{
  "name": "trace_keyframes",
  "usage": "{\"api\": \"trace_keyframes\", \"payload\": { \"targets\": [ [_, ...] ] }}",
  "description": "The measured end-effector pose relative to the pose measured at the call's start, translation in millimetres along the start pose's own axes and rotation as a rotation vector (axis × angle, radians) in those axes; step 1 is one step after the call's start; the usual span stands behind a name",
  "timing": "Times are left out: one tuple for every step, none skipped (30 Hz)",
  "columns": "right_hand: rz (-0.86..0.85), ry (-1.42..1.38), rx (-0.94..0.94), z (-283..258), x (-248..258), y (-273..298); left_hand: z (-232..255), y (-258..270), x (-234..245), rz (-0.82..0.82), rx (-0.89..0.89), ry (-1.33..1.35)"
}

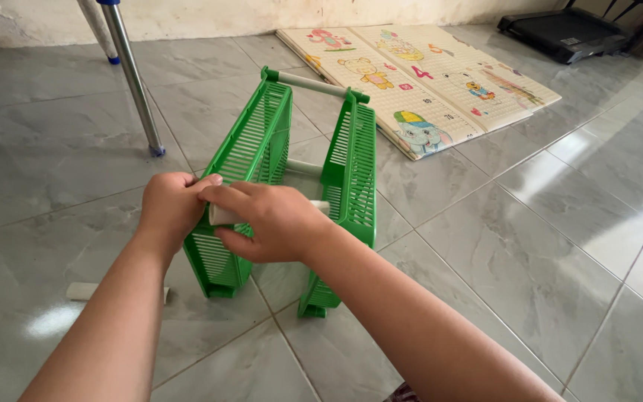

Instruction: The person assembles a green plastic basket by inserting white plastic rods into the basket's corner holes. They repeatedly insert and remove the rods, testing the fit, and finally secure the rods into the basket frame.

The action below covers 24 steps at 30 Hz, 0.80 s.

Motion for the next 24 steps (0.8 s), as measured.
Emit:
{"api": "trace_keyframes", "payload": {
  "targets": [
    [-0.018, -0.018, -0.003, 1, 0, 2, -3, 0, -1, -0.002, 0.005, 0.032],
    [-0.036, -0.036, -0.006, 1, 0, 4, -5, -1, -3, -0.005, 0.010, 0.065],
    [-0.024, -0.031, -0.016, 1, 2, 6, -7, -1, -4, -0.004, 0.015, 0.067],
    [-0.011, -0.025, -0.027, 1, 4, 7, -7, -1, -7, -0.003, 0.020, 0.069],
    [0.003, -0.019, -0.038, 0, 7, 8, -6, 0, -9, -0.003, 0.023, 0.071],
    [0.036, -0.015, -0.035, -1, 10, 9, -4, 1, -10, 0.013, 0.011, 0.074],
    [0.069, -0.009, -0.034, -2, 14, 11, -1, 2, -14, 0.027, -0.001, 0.079],
    [0.102, -0.004, -0.033, -3, 18, 13, 2, 4, -17, 0.042, -0.013, 0.084],
    [0.097, -0.015, -0.096, -1, 20, 13, 3, 5, -19, 0.057, 0.005, 0.049],
    [0.092, -0.028, -0.159, 1, 23, 12, 5, 7, -21, 0.073, 0.023, 0.014],
    [0.085, -0.041, -0.222, 4, 25, 12, 5, 10, -22, 0.089, 0.044, -0.021],
    [0.105, -0.153, -0.331, 10, 26, 11, 8, 12, -23, 0.109, -0.031, -0.021],
    [0.123, -0.268, -0.438, 16, 27, 10, 12, 13, -24, 0.130, -0.105, -0.023],
    [0.140, -0.384, -0.545, 22, 27, 10, 15, 15, -24, 0.151, -0.179, -0.025],
    [0.166, -0.516, -0.561, 25, 26, 7, 17, 17, -23, 0.125, -0.192, -0.034],
    [0.191, -0.648, -0.576, 27, 25, 4, 21, 20, -24, 0.099, -0.204, -0.043],
    [0.215, -0.780, -0.589, 29, 24, 1, 25, 22, -24, 0.074, -0.217, -0.052],
    [0.240, -0.778, -0.601, 30, 23, -3, 29, 24, -22, 0.042, -0.173, -0.037],
    [0.261, -0.777, -0.614, 30, 21, -6, 32, 27, -19, 0.010, -0.128, -0.022],
    [0.283, -0.776, -0.627, 30, 18, -9, 34, 31, -16, -0.022, -0.082, -0.007],
    [0.294, -0.810, -0.653, 28, 15, -13, 37, 35, -11, -0.068, -0.034, 0.091],
    [0.305, -0.844, -0.678, 26, 12, -18, 39, 40, -6, -0.113, 0.015, 0.188],
    [0.316, -0.877, -0.705, 23, 8, -23, 40, 44, 0, -0.159, 0.063, 0.286],
    [0.328, -0.872, -0.719, 20, 4, -29, 42, 49, 6, -0.220, 0.099, 0.388]
  ]
}}
Point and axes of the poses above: each hand's wrist, its own y-axis away from the middle knuckle, its own x-axis out of the back of the hand, z = x × y, the point moved 3 cm from there along -y, towards the middle knuckle, and after that the axes turned 2 degrees about x, right-handed, at the moved point
